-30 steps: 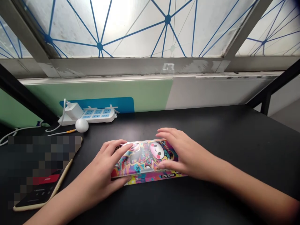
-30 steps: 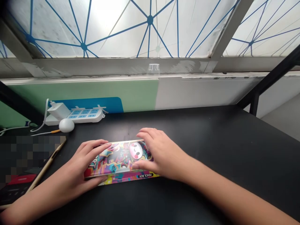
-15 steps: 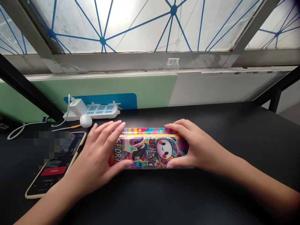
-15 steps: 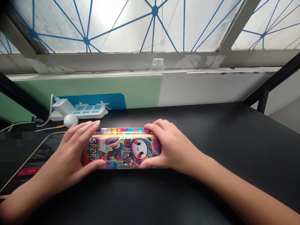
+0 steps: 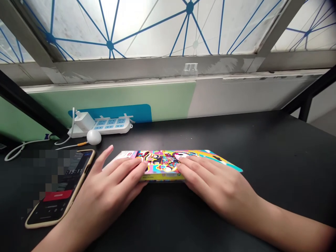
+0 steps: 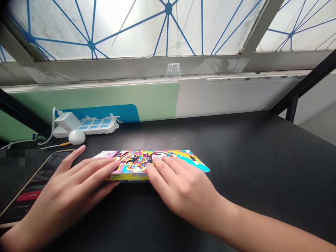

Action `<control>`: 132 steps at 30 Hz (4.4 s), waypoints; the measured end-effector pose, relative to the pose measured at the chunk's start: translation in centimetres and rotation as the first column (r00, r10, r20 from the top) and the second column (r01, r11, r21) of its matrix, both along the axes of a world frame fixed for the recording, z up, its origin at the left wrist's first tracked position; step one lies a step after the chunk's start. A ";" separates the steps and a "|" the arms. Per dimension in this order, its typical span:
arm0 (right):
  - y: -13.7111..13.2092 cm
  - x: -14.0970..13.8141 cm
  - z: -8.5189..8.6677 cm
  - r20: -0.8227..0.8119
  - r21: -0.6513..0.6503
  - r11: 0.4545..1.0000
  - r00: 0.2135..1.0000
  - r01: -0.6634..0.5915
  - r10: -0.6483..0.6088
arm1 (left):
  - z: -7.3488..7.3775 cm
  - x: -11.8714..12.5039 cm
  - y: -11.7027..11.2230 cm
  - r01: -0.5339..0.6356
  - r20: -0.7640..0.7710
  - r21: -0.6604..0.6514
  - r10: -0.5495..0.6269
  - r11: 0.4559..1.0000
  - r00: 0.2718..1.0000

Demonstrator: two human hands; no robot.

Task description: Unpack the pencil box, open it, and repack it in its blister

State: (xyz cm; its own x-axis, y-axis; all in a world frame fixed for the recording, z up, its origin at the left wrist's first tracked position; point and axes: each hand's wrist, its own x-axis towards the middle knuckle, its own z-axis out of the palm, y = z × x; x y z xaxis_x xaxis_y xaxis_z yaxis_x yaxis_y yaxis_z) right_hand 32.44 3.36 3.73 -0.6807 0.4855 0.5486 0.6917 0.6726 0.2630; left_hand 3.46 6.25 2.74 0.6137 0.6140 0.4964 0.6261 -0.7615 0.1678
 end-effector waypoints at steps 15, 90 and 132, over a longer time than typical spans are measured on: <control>1.0 0.2 -2.2 0.106 -0.405 0.914 0.993 0.004 0.043 | -1.1 0.3 0.7 -0.024 -0.285 -0.057 0.007 0.998 0.959; 2.6 6.0 0.3 0.106 -0.615 0.787 0.994 0.043 0.029 | -1.5 0.1 1.5 -0.148 -0.402 -0.162 0.072 0.976 0.913; 3.5 3.1 -1.2 0.076 -0.698 0.716 0.996 0.025 0.039 | -1.2 -1.9 2.3 -0.283 -0.364 -0.200 0.197 0.938 0.910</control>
State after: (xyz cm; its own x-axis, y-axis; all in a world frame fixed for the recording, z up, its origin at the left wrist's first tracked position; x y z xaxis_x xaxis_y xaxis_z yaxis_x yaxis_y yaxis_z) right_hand 35.51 6.86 2.56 -0.7106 0.7036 0.0002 0.6848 0.6918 -0.2291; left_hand 1.58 8.54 1.51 0.5348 0.8383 0.1056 0.8362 -0.5431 0.0766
